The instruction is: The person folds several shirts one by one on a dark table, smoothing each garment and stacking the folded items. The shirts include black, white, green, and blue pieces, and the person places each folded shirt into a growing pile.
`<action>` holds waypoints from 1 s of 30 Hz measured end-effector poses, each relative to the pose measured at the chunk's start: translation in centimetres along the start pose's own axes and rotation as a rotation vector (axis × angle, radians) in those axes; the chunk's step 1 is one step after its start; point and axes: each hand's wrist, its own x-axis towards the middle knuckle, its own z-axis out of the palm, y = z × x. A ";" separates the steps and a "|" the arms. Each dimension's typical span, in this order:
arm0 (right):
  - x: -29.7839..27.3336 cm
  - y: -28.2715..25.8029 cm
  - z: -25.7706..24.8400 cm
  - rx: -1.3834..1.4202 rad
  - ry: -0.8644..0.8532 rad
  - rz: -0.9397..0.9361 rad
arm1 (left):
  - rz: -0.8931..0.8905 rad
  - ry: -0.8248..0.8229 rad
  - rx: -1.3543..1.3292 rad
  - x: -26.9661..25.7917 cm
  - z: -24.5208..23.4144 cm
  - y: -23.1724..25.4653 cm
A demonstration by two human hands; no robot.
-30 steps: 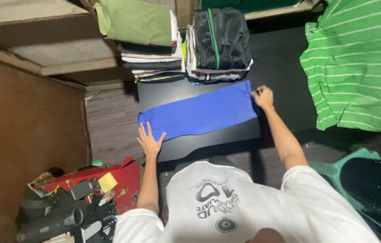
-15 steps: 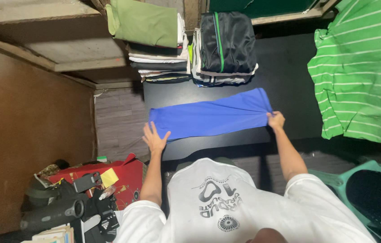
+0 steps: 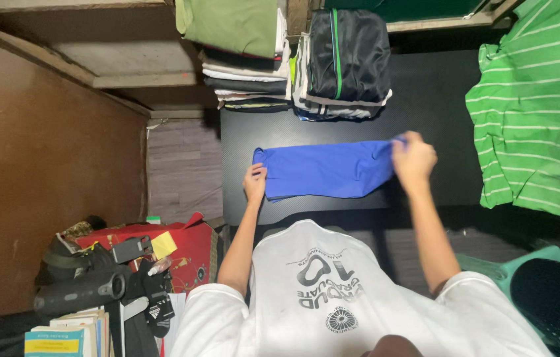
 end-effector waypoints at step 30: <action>-1.5 -3.8 20.1 0.089 -0.472 -0.157 | 0.473 -0.170 1.033 2.5 1.8 2.6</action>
